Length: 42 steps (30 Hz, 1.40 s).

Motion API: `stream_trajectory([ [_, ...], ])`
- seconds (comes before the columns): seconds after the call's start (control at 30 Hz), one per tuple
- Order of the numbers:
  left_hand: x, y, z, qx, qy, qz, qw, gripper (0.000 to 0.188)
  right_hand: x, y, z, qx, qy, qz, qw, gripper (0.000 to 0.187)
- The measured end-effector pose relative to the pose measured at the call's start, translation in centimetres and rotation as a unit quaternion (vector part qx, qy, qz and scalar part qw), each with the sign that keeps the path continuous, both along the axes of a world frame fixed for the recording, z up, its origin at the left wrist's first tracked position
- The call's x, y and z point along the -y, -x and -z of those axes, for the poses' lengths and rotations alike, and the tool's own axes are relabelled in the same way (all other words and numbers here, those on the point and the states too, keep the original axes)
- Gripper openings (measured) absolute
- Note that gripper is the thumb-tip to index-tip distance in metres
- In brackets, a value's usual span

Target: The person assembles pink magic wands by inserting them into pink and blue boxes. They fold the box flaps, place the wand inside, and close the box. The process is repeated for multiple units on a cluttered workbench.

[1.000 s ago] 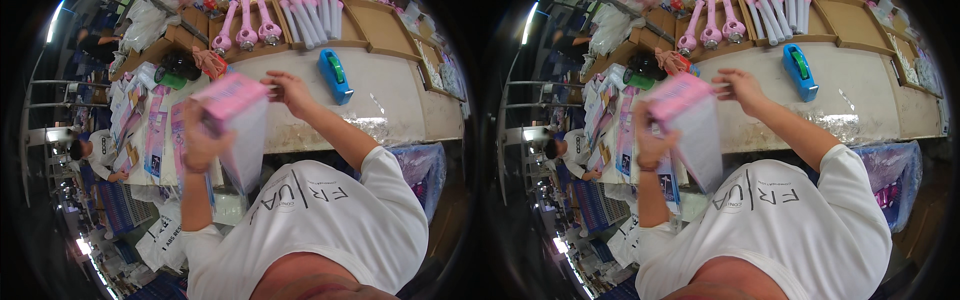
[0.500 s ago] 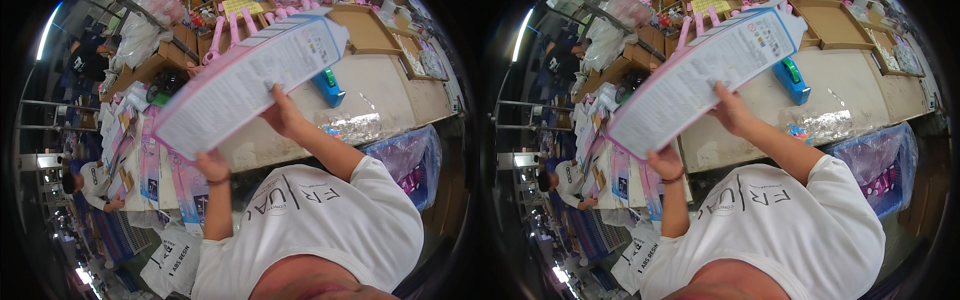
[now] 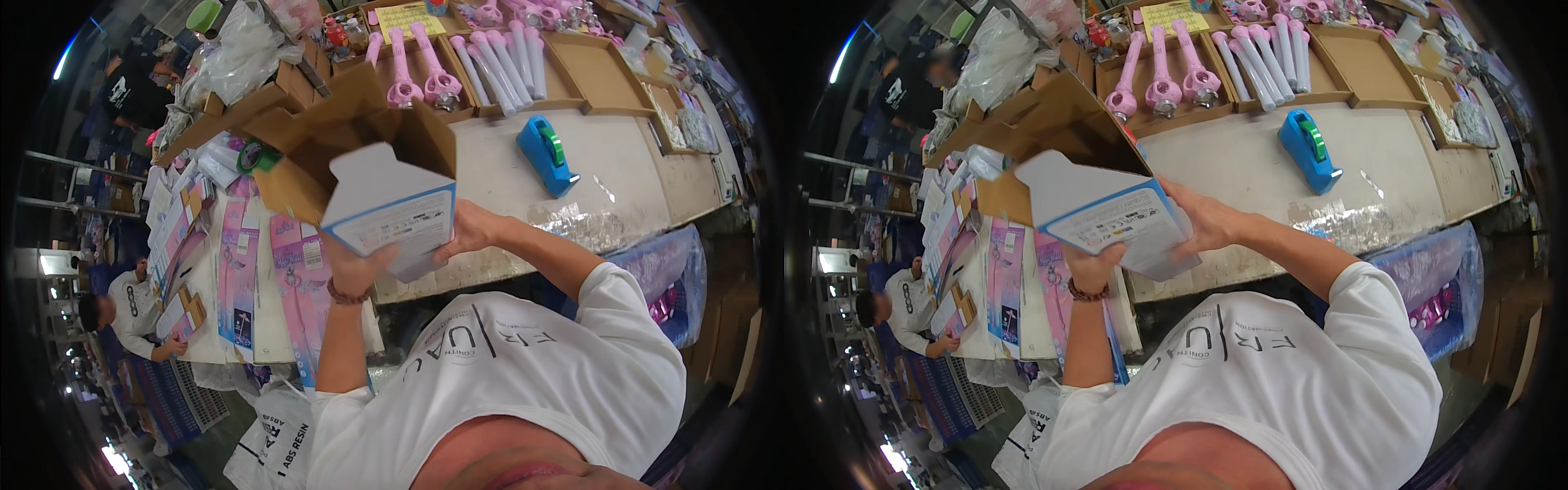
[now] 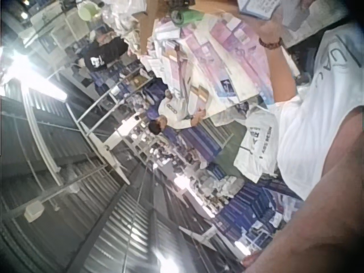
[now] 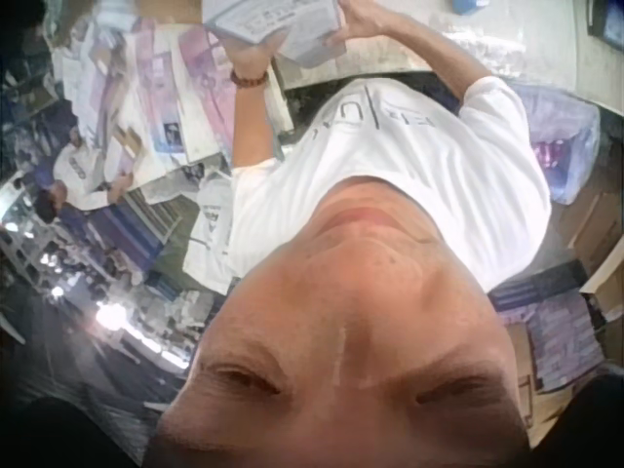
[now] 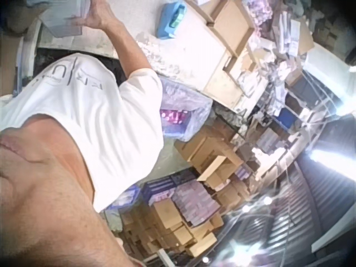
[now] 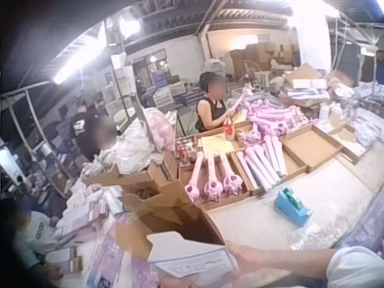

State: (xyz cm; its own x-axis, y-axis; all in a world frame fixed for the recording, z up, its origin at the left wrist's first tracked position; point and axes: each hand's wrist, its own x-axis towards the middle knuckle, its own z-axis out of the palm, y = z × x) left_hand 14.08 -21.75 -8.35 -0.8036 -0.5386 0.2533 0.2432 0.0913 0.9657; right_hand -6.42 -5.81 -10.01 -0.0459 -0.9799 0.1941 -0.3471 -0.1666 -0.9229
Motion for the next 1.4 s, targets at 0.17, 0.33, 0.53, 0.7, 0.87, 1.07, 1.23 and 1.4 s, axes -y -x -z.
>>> stream_trajectory([
  [0.17, -2.2, -1.0, 5.0, 0.003, 0.029, -0.085, 0.996, 0.092, 4.7, 11.1, 4.4, -0.090, -0.023, 0.193, 0.977, 0.096],
  [0.33, -3.1, -2.7, 7.0, 0.062, 0.011, -0.144, 0.988, 0.095, 15.3, 26.0, 9.1, -0.225, -0.121, 0.375, 0.891, 0.096],
  [0.53, -4.9, -3.2, 7.6, 0.105, -0.002, -0.215, 0.971, 0.099, 21.4, 29.4, 13.2, -0.300, -0.326, 0.402, 0.802, 0.097],
  [0.7, -4.8, -2.5, 6.5, 0.102, 0.009, -0.235, 0.967, 0.103, 21.4, 31.3, 13.8, -0.282, -0.327, 0.374, 0.821, 0.089],
  [0.87, -3.4, -1.3, 3.0, 0.080, 0.054, -0.238, 0.967, 0.106, 21.4, 34.2, 16.0, -0.169, -0.263, 0.371, 0.875, 0.073],
  [1.07, -1.5, 0.6, -1.2, 0.007, 0.110, -0.227, 0.968, 0.111, 18.6, 34.2, 10.7, 0.291, -0.173, 0.322, 0.884, 0.069],
  [1.23, 0.1, 0.8, -6.2, -0.103, 0.215, -0.194, 0.952, 0.114, 13.0, 27.4, 2.5, 0.304, 0.138, 0.291, 0.896, 0.056],
  [1.4, 1.0, 2.1, -9.2, -0.126, 0.159, -0.170, 0.964, 0.118, 10.7, 25.5, -5.4, 0.436, 0.175, 0.327, 0.820, 0.047],
])
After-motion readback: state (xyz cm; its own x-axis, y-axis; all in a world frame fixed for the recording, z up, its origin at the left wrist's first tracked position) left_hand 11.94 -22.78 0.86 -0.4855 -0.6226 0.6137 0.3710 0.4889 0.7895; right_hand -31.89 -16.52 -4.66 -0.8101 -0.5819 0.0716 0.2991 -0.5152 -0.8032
